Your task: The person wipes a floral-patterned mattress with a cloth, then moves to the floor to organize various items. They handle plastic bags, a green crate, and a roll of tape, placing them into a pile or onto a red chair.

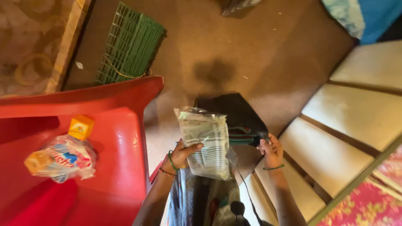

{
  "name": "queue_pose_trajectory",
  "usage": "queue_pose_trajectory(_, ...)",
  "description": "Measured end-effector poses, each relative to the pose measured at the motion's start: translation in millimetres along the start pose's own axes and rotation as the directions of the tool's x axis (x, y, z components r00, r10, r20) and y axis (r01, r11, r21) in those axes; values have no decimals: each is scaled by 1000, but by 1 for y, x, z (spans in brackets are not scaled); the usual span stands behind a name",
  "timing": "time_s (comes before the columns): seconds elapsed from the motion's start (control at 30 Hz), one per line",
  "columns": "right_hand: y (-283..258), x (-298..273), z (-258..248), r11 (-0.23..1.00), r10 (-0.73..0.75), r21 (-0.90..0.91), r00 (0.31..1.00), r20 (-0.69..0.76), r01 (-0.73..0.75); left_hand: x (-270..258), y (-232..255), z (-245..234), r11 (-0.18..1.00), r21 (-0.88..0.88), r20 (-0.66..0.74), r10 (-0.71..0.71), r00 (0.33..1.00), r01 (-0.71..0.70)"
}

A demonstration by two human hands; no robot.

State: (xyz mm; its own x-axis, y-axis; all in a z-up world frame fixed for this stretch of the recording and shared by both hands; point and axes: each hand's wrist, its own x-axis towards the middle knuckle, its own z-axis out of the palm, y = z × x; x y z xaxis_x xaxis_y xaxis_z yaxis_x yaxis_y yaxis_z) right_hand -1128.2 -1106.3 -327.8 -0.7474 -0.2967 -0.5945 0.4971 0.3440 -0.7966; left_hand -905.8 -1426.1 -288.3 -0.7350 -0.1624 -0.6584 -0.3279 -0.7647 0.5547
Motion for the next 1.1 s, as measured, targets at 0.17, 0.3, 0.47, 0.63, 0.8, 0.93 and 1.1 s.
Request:
queue_pose_trajectory(0.17, -41, -60, -16, 863, -279, -425, 959, 50, 273, -65, 23, 53, 978, -210, -129, -25, 991, -3)
queue_pose_trajectory(0.3, -99, -133, -9, 583, -277, -649, 870, 407, 489, -124, 50, 101, 952, -303, -61, -53, 997, 32)
queue_pose_trajectory(0.47, -131, -201, 6, 188, -240, -820, 835, 496, 541, -174, 79, 192, 929, -369, 65, 48, 997, -21)
queue_pose_trajectory(0.63, -151, -214, 7, 95, -454, -810, 750, 481, 578, -198, 104, 255, 920, -379, 232, -7, 973, 97)
queue_pose_trajectory(0.8, -168, -197, -4, 62, -543, -838, 723, 427, 542, -220, 141, 270, 989, -139, 362, 101, 927, -53)
queue_pose_trajectory(0.93, -202, -186, -3, 57, -608, -870, 708, 360, 490, -243, 190, 275, 987, -95, 454, 161, 876, -133)
queue_pose_trajectory(1.1, -294, -227, -25, 49, -798, -820, 516, 311, 570, -245, 251, 284, 973, -63, 460, 226, 859, -223)
